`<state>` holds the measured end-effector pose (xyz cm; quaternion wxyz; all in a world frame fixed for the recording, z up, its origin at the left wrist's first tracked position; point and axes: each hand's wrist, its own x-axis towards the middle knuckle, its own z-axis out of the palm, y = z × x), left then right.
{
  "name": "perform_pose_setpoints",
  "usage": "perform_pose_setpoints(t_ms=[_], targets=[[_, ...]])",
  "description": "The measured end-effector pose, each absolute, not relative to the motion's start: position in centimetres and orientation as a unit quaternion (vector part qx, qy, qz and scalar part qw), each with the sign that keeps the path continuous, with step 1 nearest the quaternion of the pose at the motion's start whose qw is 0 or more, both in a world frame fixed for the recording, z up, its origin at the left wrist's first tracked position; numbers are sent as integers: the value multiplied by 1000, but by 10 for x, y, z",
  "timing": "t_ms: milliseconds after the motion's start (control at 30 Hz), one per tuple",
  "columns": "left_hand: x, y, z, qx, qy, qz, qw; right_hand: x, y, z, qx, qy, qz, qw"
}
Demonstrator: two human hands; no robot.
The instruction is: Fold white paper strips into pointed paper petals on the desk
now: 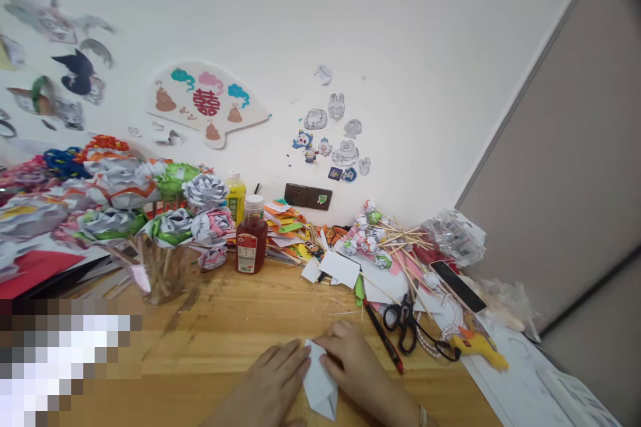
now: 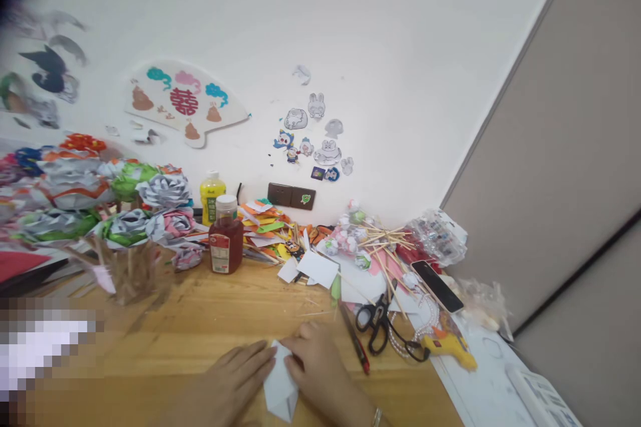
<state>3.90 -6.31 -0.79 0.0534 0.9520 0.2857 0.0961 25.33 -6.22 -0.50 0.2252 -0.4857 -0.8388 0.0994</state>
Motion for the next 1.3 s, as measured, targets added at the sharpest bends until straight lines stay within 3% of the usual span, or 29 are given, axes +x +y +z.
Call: perform_pose_setpoints(t_ms=[400, 800, 1300], targets=[[40, -67, 3, 938, 323, 69, 103, 263, -54, -8, -399, -890, -154, 156], [38, -67, 16, 944, 311, 58, 91, 260, -56, 1, -420, -889, -51, 176], [37, -65, 13, 951, 283, 100, 71, 266, -63, 14, -437, -892, -41, 110]])
